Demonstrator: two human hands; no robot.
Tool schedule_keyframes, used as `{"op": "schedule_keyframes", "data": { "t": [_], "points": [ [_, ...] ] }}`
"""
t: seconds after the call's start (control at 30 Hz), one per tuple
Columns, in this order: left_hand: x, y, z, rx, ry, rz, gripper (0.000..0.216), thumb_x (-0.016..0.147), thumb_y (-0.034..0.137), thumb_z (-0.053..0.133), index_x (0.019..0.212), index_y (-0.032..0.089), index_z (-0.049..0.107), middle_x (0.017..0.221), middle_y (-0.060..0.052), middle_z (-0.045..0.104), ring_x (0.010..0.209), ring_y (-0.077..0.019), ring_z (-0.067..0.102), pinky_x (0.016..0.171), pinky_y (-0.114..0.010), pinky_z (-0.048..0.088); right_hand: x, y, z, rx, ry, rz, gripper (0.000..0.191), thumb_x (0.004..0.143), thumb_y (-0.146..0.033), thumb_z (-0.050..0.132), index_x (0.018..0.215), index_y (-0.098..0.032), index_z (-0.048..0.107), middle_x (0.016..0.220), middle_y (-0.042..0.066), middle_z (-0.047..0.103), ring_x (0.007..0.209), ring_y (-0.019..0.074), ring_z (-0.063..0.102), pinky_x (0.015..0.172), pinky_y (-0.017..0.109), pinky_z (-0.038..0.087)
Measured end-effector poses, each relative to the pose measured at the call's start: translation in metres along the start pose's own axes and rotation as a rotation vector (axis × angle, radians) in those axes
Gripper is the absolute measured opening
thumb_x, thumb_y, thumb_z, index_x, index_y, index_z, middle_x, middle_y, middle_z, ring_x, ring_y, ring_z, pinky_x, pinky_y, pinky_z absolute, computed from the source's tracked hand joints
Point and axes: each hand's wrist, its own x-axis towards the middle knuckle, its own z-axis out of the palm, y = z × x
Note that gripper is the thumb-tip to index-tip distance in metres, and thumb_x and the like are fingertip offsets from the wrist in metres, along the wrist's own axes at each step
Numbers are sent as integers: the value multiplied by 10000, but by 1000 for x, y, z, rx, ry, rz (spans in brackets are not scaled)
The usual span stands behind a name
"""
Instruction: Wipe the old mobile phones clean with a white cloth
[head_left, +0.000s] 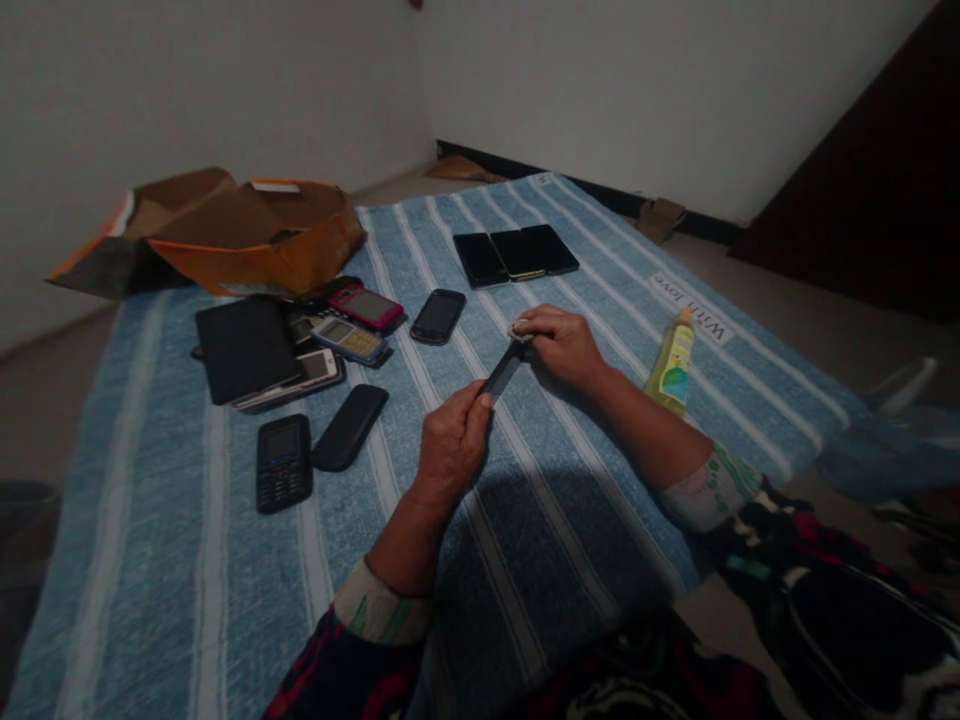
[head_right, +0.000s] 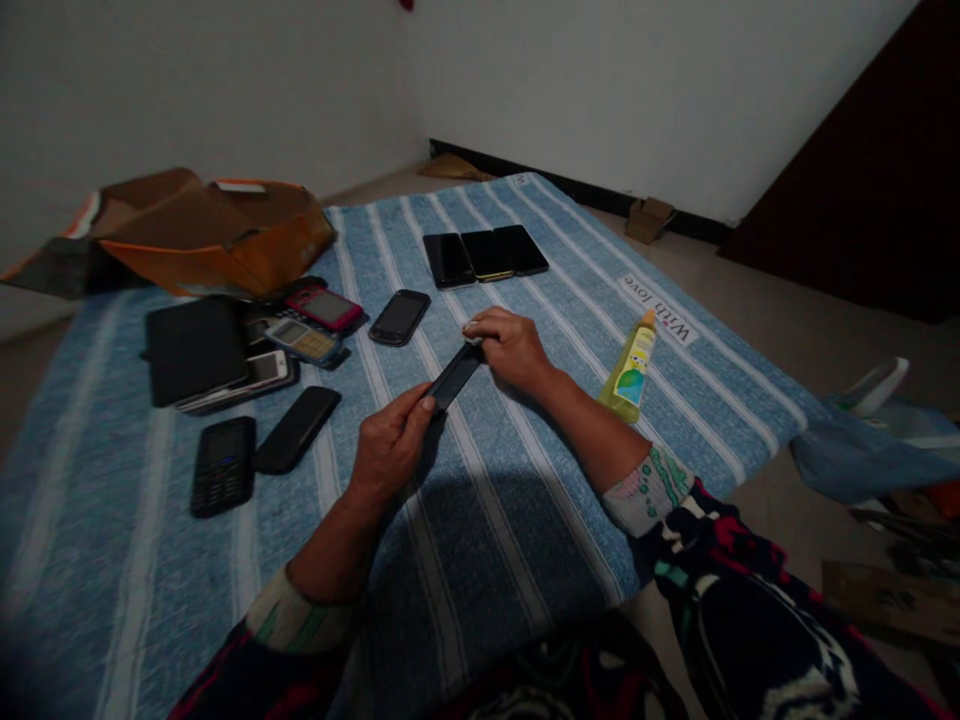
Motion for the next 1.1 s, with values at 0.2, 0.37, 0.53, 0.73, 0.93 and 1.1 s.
{"op": "schedule_keyframes", "data": {
  "t": [0.2,0.37,0.53,0.73,0.93,1.1],
  "points": [
    [-1,-1,0,-24,3,-22,384,949,378,437,1098,140,699,814,-40,713,713,-172,654,719,-280,533,-1,4,6,314,171,518,181,615,-178,621,739,-170,753,705,20,702,542,142,618,499,273,509],
    [-2,-3,-1,-62,13,-49,376,946,358,440,1094,134,703,887,-60,737,800,-195,686,761,-294,542,-7,4,3,387,141,597,216,561,-213,660,740,-138,755,642,36,696,478,129,595,463,260,496],
    [-3,-5,-2,-118,8,-47,360,944,349,447,1098,146,701,943,-63,751,848,-200,694,810,-308,547,-10,1,8,447,104,624,241,549,-234,669,749,-131,754,643,46,703,481,127,598,460,255,504],
    [-4,-5,-2,-177,9,-14,357,946,347,458,1143,151,682,1052,-79,746,971,-218,694,888,-337,547,-6,-8,6,426,121,531,241,597,-243,628,778,-152,758,637,22,696,497,132,598,479,263,509],
    [-1,-8,-3,-207,2,9,361,954,321,452,1203,158,657,1183,-88,715,1113,-228,660,1007,-385,507,-1,-27,-7,296,224,249,191,630,-133,573,693,-207,738,801,22,714,819,184,670,796,337,545],
    [-1,-15,-3,-211,0,-9,363,949,319,458,1207,161,657,1201,-92,710,1130,-233,658,1026,-400,498,-6,-40,0,71,283,-136,308,716,-70,474,785,-219,734,840,37,706,855,187,677,808,354,551]
  ]
}}
